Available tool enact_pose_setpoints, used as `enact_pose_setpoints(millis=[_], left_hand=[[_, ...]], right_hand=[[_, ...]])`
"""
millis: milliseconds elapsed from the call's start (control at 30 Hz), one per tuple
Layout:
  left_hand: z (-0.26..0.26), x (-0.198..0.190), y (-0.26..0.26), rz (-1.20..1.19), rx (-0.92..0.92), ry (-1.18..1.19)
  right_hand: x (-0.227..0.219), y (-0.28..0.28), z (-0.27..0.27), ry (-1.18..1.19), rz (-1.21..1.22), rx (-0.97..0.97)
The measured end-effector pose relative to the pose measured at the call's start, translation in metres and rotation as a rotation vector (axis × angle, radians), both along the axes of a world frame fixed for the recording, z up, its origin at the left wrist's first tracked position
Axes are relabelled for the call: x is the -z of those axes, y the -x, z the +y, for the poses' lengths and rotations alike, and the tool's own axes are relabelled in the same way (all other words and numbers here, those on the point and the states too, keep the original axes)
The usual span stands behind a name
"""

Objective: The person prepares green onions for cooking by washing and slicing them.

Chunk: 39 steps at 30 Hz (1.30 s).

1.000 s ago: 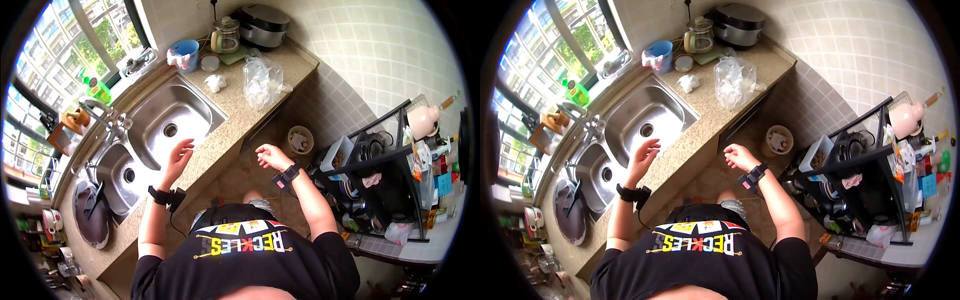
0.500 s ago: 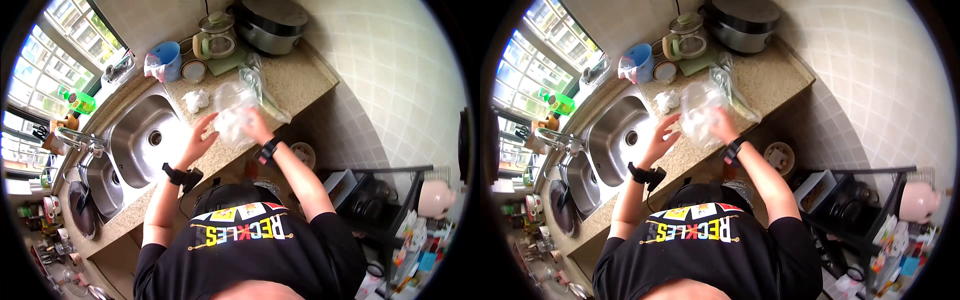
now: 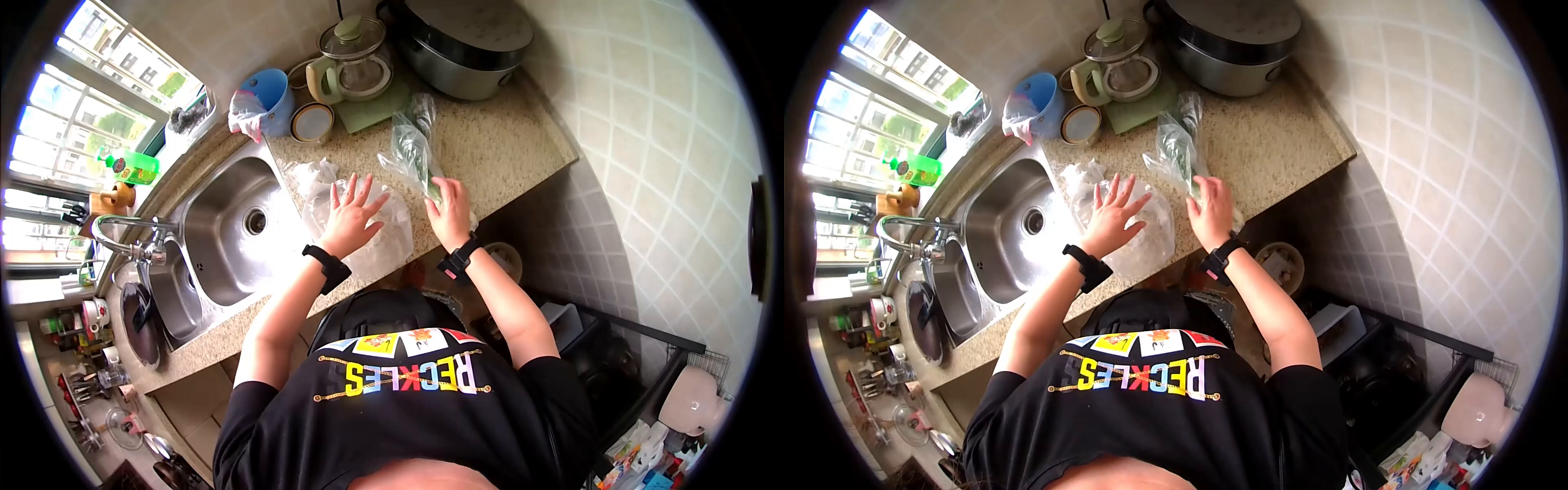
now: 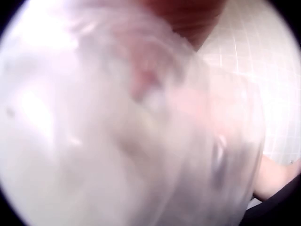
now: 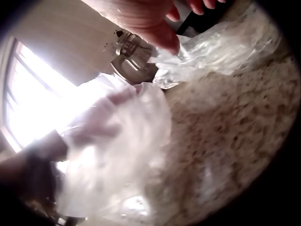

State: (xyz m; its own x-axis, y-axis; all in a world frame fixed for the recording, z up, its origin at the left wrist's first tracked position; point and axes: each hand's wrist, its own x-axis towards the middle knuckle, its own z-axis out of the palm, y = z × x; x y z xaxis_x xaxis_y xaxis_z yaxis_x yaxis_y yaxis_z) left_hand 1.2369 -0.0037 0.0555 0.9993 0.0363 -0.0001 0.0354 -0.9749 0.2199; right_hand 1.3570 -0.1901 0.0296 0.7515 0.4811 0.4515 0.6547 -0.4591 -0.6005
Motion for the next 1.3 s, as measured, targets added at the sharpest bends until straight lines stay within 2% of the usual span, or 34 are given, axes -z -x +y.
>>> enact_pose_setpoints(millis=[33,67,133,167,233,267,300,333,367,433,600,667,700,767,833,867,900,967,1000,1100,1167,1233,1267,1300], left_hand=[[-0.001,0.000,-0.004,-0.005,0.005,-0.001],[-0.002,0.000,-0.009,-0.044,-0.015,0.032],[-0.005,-0.004,-0.017,-0.123,-0.036,0.100],[-0.005,-0.009,-0.018,-0.122,-0.034,0.103],[-0.002,-0.024,-0.019,-0.243,0.041,0.218],[-0.001,-0.031,-0.018,-0.245,0.041,0.221],[0.001,-0.036,-0.015,-0.286,0.051,0.253],[0.002,-0.039,-0.014,-0.328,0.061,0.284],[0.004,-0.041,-0.014,-0.331,0.058,0.285],[0.007,-0.043,-0.014,-0.420,0.039,0.432],[-0.002,-0.053,-0.017,-0.424,0.035,0.592],[-0.021,-0.070,-0.022,-0.442,-0.099,0.968],[-0.028,-0.073,-0.024,-0.373,-0.144,1.193],[-0.038,-0.073,-0.034,-0.380,-0.247,1.392],[-0.030,-0.058,-0.040,-0.336,-0.242,1.450],[-0.027,-0.051,-0.041,-0.289,-0.234,1.510],[-0.027,-0.045,-0.038,-0.283,-0.233,1.508],[-0.028,-0.054,-0.033,-0.372,-0.262,1.481],[-0.022,-0.054,-0.030,-0.392,-0.214,1.302],[-0.017,-0.057,-0.026,-0.491,-0.145,1.242],[-0.015,-0.040,-0.024,-0.456,-0.143,1.299],[-0.014,-0.028,-0.022,-0.128,-0.118,1.377],[-0.016,-0.033,-0.020,-0.130,-0.122,1.377],[-0.018,-0.037,-0.019,-0.060,-0.085,1.227]], right_hand=[[-0.005,-0.004,-0.002,0.118,-0.073,0.101],[0.003,-0.009,-0.004,0.117,-0.078,0.107],[0.026,-0.015,-0.008,0.377,0.087,0.088],[0.031,-0.019,-0.010,0.380,0.088,0.090],[0.032,-0.029,-0.011,0.151,0.337,0.061],[0.031,-0.033,-0.012,-0.049,0.339,0.041],[0.030,-0.036,-0.020,-0.100,0.507,0.008],[0.034,-0.042,-0.027,-0.298,0.668,-0.066],[0.022,-0.044,-0.027,-0.498,0.824,-0.144],[-0.001,-0.045,-0.039,-0.668,1.076,-0.197],[-0.010,-0.037,-0.047,-0.853,1.370,-0.238],[-0.009,-0.029,-0.043,-0.862,1.408,-0.263],[-0.009,-0.025,-0.040,-0.870,1.446,-0.289],[-0.011,-0.017,-0.034,-0.869,1.492,-0.332],[-0.010,-0.012,-0.031,-0.895,1.599,-0.429],[-0.005,-0.011,-0.030,-0.917,1.627,-0.410],[0.001,-0.011,-0.031,-0.924,1.628,-0.407],[0.014,-0.014,-0.033,-0.886,1.605,-0.149],[0.025,-0.017,-0.037,-0.891,1.610,-0.067],[0.062,-0.032,-0.053,-0.914,1.506,0.012],[0.065,-0.035,-0.056,-0.886,1.416,0.055],[0.059,-0.032,-0.058,-0.469,0.833,0.385],[0.043,-0.029,-0.057,-0.437,0.775,0.335],[0.032,-0.027,-0.053,-0.436,0.776,0.334]])
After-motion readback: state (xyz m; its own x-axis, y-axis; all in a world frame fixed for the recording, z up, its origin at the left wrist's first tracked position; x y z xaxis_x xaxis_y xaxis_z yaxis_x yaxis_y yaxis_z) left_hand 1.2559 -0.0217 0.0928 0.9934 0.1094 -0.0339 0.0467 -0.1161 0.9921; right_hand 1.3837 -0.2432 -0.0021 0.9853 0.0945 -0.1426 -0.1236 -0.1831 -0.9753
